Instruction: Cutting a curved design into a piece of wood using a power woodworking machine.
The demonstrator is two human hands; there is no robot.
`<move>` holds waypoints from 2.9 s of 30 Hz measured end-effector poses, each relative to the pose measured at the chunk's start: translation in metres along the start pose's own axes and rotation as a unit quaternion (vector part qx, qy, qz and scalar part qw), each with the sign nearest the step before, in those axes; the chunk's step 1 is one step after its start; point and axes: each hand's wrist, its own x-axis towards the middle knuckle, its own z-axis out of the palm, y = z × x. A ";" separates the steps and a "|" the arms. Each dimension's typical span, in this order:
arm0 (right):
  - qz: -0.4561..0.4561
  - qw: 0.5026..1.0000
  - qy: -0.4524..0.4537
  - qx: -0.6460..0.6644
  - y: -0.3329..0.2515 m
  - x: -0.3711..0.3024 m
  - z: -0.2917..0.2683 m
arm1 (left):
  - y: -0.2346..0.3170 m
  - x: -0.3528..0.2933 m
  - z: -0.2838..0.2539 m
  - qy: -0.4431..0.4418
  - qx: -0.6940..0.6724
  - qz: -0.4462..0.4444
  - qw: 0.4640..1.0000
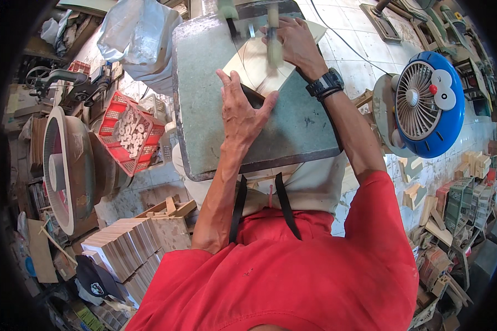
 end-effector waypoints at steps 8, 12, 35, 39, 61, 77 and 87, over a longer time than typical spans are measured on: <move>0.007 0.999 -0.007 -0.035 0.002 0.005 0.004 | -0.002 0.003 0.002 0.013 0.024 0.016 1.000; -0.007 0.999 0.002 -0.033 0.005 0.004 0.004 | -0.002 0.002 0.003 0.016 0.021 0.016 1.000; 0.033 0.999 -0.022 -0.021 0.005 0.009 0.004 | -0.007 0.009 0.002 0.020 0.019 0.037 0.999; 0.026 0.999 -0.016 -0.026 0.004 0.008 0.003 | -0.006 0.009 0.001 0.008 0.017 0.021 1.000; -0.177 0.977 -0.107 -0.042 -0.023 -0.010 -0.024 | -0.012 0.020 -0.006 -0.019 0.025 0.029 0.999; -0.299 0.919 -0.258 -0.011 -0.008 -0.006 -0.037 | -0.009 0.025 -0.011 -0.040 -0.007 0.019 0.999; -0.297 0.932 -0.208 0.012 -0.006 -0.008 -0.034 | -0.028 0.042 -0.033 -0.019 -0.041 0.056 0.997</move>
